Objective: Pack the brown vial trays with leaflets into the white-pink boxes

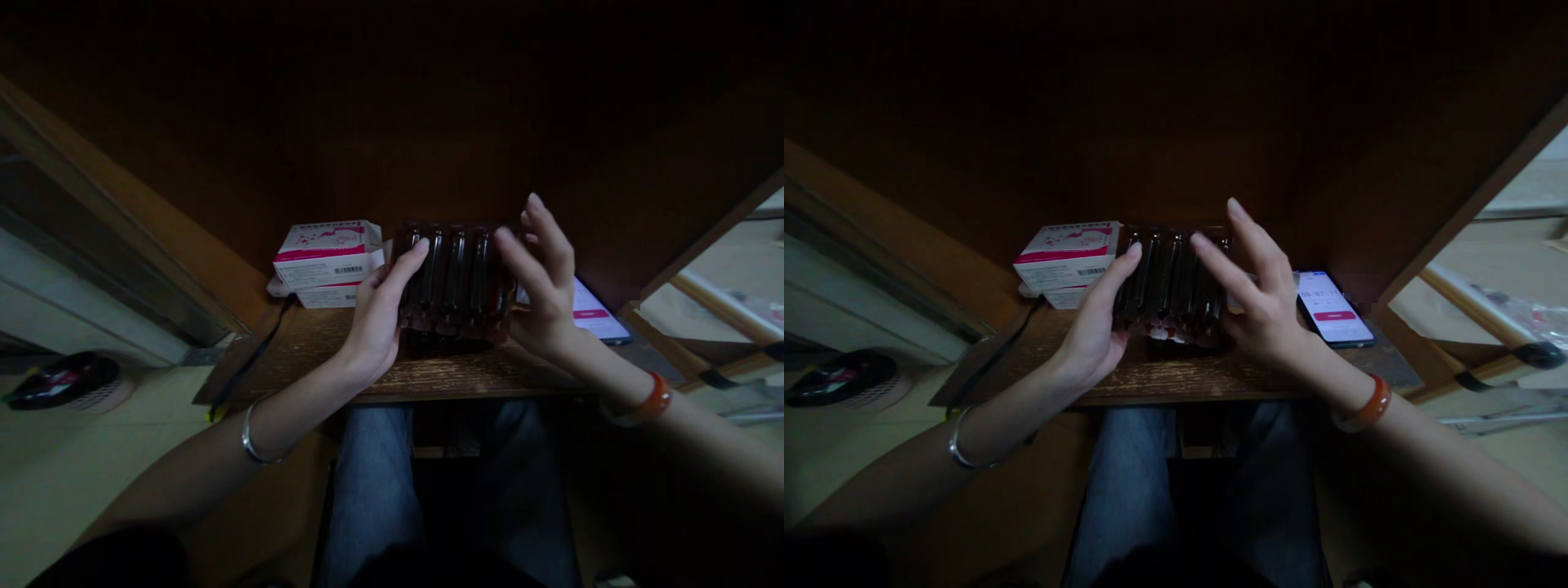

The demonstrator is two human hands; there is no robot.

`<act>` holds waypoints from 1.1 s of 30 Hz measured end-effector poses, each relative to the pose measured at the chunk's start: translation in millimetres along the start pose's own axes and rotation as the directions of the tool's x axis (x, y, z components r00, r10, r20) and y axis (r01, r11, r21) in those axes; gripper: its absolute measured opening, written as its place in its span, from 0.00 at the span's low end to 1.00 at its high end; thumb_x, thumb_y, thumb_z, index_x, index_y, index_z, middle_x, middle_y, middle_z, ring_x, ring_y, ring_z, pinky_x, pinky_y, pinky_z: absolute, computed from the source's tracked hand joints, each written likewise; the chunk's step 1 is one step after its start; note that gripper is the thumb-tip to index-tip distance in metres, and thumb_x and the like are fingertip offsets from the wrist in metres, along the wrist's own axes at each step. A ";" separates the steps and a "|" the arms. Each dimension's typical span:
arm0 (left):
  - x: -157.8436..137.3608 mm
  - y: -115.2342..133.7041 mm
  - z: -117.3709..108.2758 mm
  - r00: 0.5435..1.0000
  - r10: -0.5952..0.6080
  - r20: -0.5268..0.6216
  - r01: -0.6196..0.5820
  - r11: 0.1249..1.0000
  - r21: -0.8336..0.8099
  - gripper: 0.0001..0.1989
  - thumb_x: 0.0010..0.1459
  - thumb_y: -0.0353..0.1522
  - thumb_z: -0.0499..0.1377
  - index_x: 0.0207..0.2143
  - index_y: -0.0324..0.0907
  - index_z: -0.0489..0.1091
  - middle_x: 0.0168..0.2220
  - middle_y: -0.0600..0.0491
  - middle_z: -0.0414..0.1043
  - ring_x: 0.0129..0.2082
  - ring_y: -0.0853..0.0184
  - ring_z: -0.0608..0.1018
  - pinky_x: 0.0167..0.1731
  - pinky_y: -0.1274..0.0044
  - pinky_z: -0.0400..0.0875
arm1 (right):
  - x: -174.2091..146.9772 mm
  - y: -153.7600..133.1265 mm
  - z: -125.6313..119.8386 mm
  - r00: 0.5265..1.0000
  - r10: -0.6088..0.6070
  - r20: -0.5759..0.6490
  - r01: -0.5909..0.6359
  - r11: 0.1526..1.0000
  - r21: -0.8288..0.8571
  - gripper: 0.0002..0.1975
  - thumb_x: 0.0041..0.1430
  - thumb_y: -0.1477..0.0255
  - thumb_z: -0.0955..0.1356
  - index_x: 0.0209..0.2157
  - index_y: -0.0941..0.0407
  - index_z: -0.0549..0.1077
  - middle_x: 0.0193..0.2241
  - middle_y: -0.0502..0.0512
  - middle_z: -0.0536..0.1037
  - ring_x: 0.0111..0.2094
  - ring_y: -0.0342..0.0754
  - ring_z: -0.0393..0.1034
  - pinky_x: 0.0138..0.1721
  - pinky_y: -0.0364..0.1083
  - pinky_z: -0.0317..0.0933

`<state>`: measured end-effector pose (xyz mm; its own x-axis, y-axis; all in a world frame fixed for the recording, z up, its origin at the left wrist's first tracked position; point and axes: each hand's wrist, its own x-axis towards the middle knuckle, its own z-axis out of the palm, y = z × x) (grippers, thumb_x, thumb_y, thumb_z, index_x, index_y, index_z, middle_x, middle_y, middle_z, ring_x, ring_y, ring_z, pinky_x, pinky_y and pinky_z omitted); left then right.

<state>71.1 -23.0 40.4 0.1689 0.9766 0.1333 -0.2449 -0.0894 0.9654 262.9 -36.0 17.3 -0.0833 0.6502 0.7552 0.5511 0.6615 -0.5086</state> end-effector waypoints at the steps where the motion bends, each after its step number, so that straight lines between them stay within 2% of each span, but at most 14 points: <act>1: -1.2 0.9 0.9 1.000 -0.014 0.021 0.013 1.000 0.015 0.21 0.60 0.47 0.59 0.45 0.40 0.71 0.45 0.47 0.80 0.52 0.47 0.79 0.50 0.55 0.78 | -0.1 -0.7 -1.6 1.000 -0.020 -0.005 0.020 1.000 -0.020 0.26 0.56 0.56 0.73 0.56 0.39 0.71 0.64 0.50 0.66 0.69 0.67 0.50 0.62 0.68 0.57; 3: -2.4 3.3 0.8 0.998 -0.023 0.050 0.021 0.999 0.047 0.22 0.60 0.49 0.58 0.46 0.41 0.71 0.45 0.48 0.80 0.52 0.48 0.79 0.49 0.56 0.78 | -1.5 1.6 -4.3 1.000 -0.022 0.020 0.023 0.999 -0.028 0.20 0.55 0.55 0.74 0.50 0.39 0.75 0.61 0.49 0.70 0.69 0.67 0.52 0.62 0.69 0.57; 6: -1.2 9.0 -3.3 0.996 -0.038 0.084 0.033 0.998 0.056 0.22 0.60 0.50 0.55 0.45 0.43 0.71 0.43 0.50 0.80 0.48 0.50 0.80 0.41 0.62 0.80 | -3.9 9.5 -6.9 0.998 -0.046 0.033 0.046 0.999 -0.025 0.19 0.52 0.53 0.75 0.46 0.41 0.78 0.57 0.52 0.75 0.65 0.67 0.59 0.61 0.70 0.57; 8: 0.6 12.9 -7.5 0.993 -0.052 0.103 0.046 0.997 0.065 0.24 0.60 0.52 0.52 0.43 0.43 0.72 0.40 0.49 0.79 0.45 0.51 0.81 0.36 0.64 0.79 | -4.4 13.0 -7.7 0.998 -0.062 -0.015 0.062 0.998 -0.014 0.21 0.51 0.52 0.75 0.46 0.42 0.78 0.55 0.55 0.77 0.62 0.67 0.65 0.61 0.69 0.58; 10: 2.2 14.8 -11.8 0.993 -0.021 0.118 0.009 0.994 0.105 0.27 0.61 0.54 0.49 0.41 0.42 0.73 0.41 0.48 0.77 0.46 0.50 0.79 0.37 0.64 0.78 | -3.9 14.0 -8.0 0.996 -0.059 -0.073 0.060 0.998 0.008 0.24 0.48 0.52 0.76 0.46 0.44 0.78 0.52 0.58 0.79 0.57 0.67 0.69 0.59 0.67 0.61; 13: 2.8 13.9 -17.3 0.964 0.244 0.109 -0.261 0.946 0.192 0.29 0.62 0.57 0.48 0.40 0.44 0.74 0.50 0.49 0.74 0.59 0.48 0.71 0.53 0.59 0.70 | -2.2 13.5 -7.1 0.988 -0.054 -0.146 0.067 0.994 0.090 0.28 0.43 0.58 0.80 0.48 0.45 0.77 0.48 0.57 0.81 0.52 0.65 0.73 0.55 0.64 0.65; 15: 1.2 12.4 -20.3 0.885 0.438 0.158 -0.465 0.844 0.267 0.28 0.63 0.57 0.48 0.37 0.46 0.75 0.58 0.52 0.70 0.66 0.49 0.62 0.64 0.59 0.58 | -1.1 13.0 -5.5 0.979 -0.030 -0.201 0.063 0.985 0.160 0.27 0.41 0.61 0.81 0.46 0.45 0.77 0.45 0.55 0.81 0.49 0.63 0.75 0.53 0.63 0.67; 17: -1.8 11.3 -22.8 0.820 0.522 0.235 -0.572 0.761 0.307 0.28 0.64 0.56 0.47 0.31 0.46 0.75 0.60 0.54 0.69 0.67 0.50 0.60 0.67 0.59 0.51 | 0.2 11.7 -3.4 0.968 0.047 -0.248 0.010 0.975 0.224 0.22 0.42 0.60 0.81 0.40 0.47 0.78 0.41 0.55 0.81 0.46 0.62 0.76 0.50 0.62 0.68; 19: -4.7 10.3 -24.7 0.794 0.531 0.296 -0.605 0.739 0.297 0.29 0.65 0.54 0.46 0.28 0.47 0.76 0.59 0.53 0.71 0.65 0.50 0.62 0.67 0.58 0.51 | 1.9 9.7 -1.3 0.956 0.143 -0.257 -0.067 0.956 0.284 0.17 0.45 0.56 0.79 0.34 0.49 0.77 0.35 0.54 0.81 0.43 0.62 0.77 0.46 0.61 0.69; 21: -5.8 8.6 -25.9 0.781 0.528 0.334 -0.616 0.739 0.271 0.26 0.66 0.51 0.48 0.31 0.46 0.78 0.57 0.51 0.72 0.63 0.49 0.66 0.66 0.58 0.54 | 4.0 8.5 0.7 0.944 0.234 -0.234 -0.145 0.928 0.344 0.17 0.48 0.52 0.77 0.30 0.50 0.76 0.29 0.53 0.79 0.39 0.60 0.77 0.40 0.59 0.70; 25: -1.4 2.2 -27.6 0.795 0.463 0.392 -0.571 0.789 0.226 0.19 0.63 0.47 0.55 0.48 0.48 0.76 0.55 0.51 0.71 0.58 0.51 0.71 0.61 0.61 0.62 | 8.4 10.7 5.3 0.891 0.437 -0.122 -0.338 0.818 0.465 0.19 0.52 0.48 0.73 0.26 0.49 0.74 0.24 0.52 0.77 0.31 0.56 0.77 0.31 0.55 0.70; 28: 3.5 -2.8 -29.3 0.808 0.391 0.441 -0.528 0.812 0.247 0.26 0.61 0.46 0.58 0.59 0.48 0.68 0.58 0.50 0.69 0.60 0.51 0.69 0.62 0.63 0.62 | 12.1 11.9 8.2 0.816 0.578 0.002 -0.489 0.688 0.537 0.19 0.55 0.47 0.70 0.31 0.49 0.75 0.26 0.52 0.78 0.30 0.56 0.76 0.27 0.54 0.70; 31: 6.1 -6.1 -30.9 0.800 0.389 0.457 -0.541 0.796 0.270 0.27 0.61 0.47 0.57 0.61 0.49 0.66 0.62 0.51 0.66 0.65 0.51 0.64 0.66 0.63 0.55 | 14.8 11.0 9.7 0.776 0.622 0.105 -0.566 0.613 0.551 0.22 0.56 0.47 0.69 0.38 0.50 0.76 0.28 0.53 0.79 0.28 0.55 0.75 0.25 0.53 0.69; 33: 6.9 -7.6 -30.7 0.795 0.403 0.454 -0.550 0.793 0.261 0.26 0.63 0.48 0.56 0.60 0.49 0.67 0.63 0.52 0.65 0.66 0.51 0.63 0.67 0.62 0.55 | 14.8 11.2 10.4 0.821 0.562 0.100 -0.530 0.687 0.497 0.23 0.58 0.46 0.67 0.39 0.51 0.77 0.28 0.54 0.80 0.27 0.54 0.76 0.24 0.52 0.70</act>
<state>44.8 -9.5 27.1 0.4687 0.6516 0.5964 -0.0384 -0.6595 0.7508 259.2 -15.0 18.5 0.1584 0.9428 0.2933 0.0098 0.2955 -0.9553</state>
